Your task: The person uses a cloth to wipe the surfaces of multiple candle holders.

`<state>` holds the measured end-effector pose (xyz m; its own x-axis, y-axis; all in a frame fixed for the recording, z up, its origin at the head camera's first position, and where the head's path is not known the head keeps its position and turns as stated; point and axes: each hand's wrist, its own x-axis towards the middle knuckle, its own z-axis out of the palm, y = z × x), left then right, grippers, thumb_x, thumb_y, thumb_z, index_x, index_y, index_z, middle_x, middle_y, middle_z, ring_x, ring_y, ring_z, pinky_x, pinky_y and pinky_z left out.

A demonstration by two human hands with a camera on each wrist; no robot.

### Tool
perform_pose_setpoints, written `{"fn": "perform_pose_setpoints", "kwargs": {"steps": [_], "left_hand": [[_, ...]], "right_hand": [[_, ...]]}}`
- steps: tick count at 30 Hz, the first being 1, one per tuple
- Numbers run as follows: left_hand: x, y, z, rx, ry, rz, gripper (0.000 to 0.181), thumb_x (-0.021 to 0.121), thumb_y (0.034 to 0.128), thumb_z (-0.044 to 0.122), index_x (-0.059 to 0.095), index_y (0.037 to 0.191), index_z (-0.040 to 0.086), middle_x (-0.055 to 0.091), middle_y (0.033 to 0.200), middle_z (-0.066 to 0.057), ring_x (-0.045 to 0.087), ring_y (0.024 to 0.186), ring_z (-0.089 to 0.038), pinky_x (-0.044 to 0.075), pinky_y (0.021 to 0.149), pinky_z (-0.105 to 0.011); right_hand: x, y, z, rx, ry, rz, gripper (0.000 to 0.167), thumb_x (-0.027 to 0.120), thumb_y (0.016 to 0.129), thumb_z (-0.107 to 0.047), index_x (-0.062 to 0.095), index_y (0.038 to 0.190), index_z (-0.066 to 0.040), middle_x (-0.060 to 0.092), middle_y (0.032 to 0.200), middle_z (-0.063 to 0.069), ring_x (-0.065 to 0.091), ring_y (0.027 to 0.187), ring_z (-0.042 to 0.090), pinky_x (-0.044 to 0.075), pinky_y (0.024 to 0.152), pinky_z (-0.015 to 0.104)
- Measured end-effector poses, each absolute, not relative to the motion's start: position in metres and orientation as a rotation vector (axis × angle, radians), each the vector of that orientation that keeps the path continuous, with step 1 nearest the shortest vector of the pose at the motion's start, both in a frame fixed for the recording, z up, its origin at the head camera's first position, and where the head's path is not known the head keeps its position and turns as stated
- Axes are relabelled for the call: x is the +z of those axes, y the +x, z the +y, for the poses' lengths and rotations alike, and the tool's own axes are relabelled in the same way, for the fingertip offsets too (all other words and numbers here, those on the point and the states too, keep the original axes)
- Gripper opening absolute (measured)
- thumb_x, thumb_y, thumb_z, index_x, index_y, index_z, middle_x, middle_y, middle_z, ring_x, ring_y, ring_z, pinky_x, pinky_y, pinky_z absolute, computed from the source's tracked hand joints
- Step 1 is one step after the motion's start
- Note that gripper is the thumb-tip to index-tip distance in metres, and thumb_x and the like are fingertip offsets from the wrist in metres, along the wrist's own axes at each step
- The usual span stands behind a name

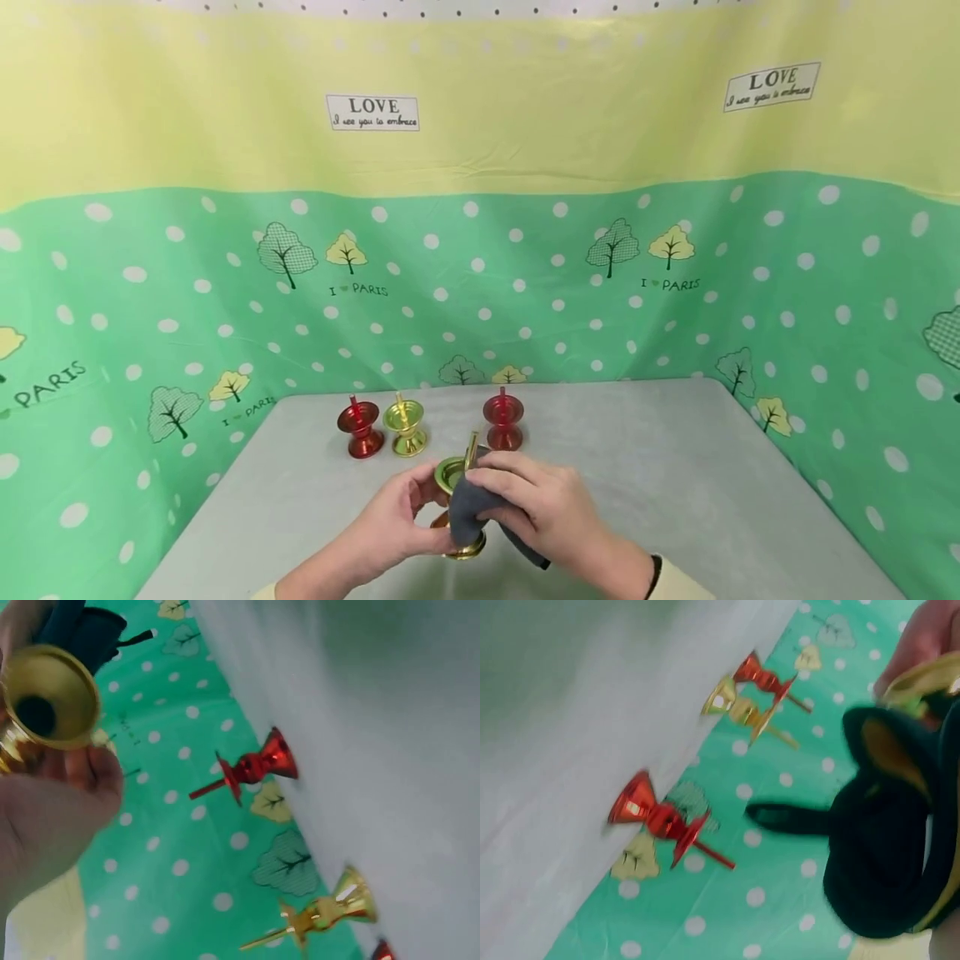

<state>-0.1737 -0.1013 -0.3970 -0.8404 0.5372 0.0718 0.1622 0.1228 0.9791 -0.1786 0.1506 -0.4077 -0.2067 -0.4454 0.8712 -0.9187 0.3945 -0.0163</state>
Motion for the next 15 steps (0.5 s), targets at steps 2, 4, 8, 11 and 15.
{"fn": "perform_pose_setpoints", "kwargs": {"steps": [2,4,8,11,15], "left_hand": [[-0.398,-0.175,-0.103,1.817,0.652,1.947,0.060,0.088,0.0868,0.011,0.064,0.141,0.010,0.076,0.118,-0.002,0.067,0.104,-0.016,0.053,0.095,-0.028],[-0.398,-0.177,-0.103,1.868,0.608,1.803,0.062,0.086,0.0894,0.009,0.060,0.145,0.004,0.076,0.120,-0.003,0.069,0.104,-0.015,0.058,0.091,-0.027],[-0.398,-0.180,-0.100,1.995,0.478,1.741,0.066,0.084,0.0905,0.010,0.054,0.147,-0.005,0.076,0.118,-0.002,0.073,0.102,-0.014,0.061,0.084,-0.026],[-0.395,-0.184,-0.098,2.080,0.375,1.802,0.065,0.082,0.0914,0.010,0.053,0.147,-0.007,0.074,0.117,-0.003,0.074,0.102,-0.013,0.058,0.086,-0.028],[-0.391,-0.185,-0.093,2.107,0.322,1.862,0.065,0.082,0.0929,0.012,0.053,0.148,-0.006,0.071,0.125,-0.009,0.074,0.105,-0.014,0.059,0.090,-0.029]], "right_hand": [[-0.407,-0.180,0.155,0.756,1.224,-1.825,0.036,0.068,0.104,-0.034,0.072,0.134,-0.014,0.076,0.123,0.008,0.081,0.094,0.020,0.063,0.084,0.022],[-0.408,-0.180,0.159,0.794,1.193,-1.884,0.039,0.073,0.101,-0.032,0.071,0.136,-0.014,0.075,0.126,0.008,0.081,0.097,0.021,0.063,0.086,0.022],[-0.410,-0.175,0.160,0.922,0.861,-2.112,0.052,0.086,0.091,-0.023,0.066,0.139,-0.015,0.075,0.124,0.008,0.077,0.095,0.014,0.062,0.079,0.023],[-0.410,-0.169,0.156,1.152,0.570,-2.234,0.053,0.087,0.090,-0.014,0.061,0.136,-0.015,0.076,0.110,0.010,0.071,0.081,0.004,0.058,0.063,0.026],[-0.409,-0.165,0.145,1.283,0.485,-2.211,0.041,0.085,0.092,-0.015,0.066,0.128,-0.022,0.074,0.114,0.006,0.069,0.087,0.003,0.058,0.068,0.026]]}}
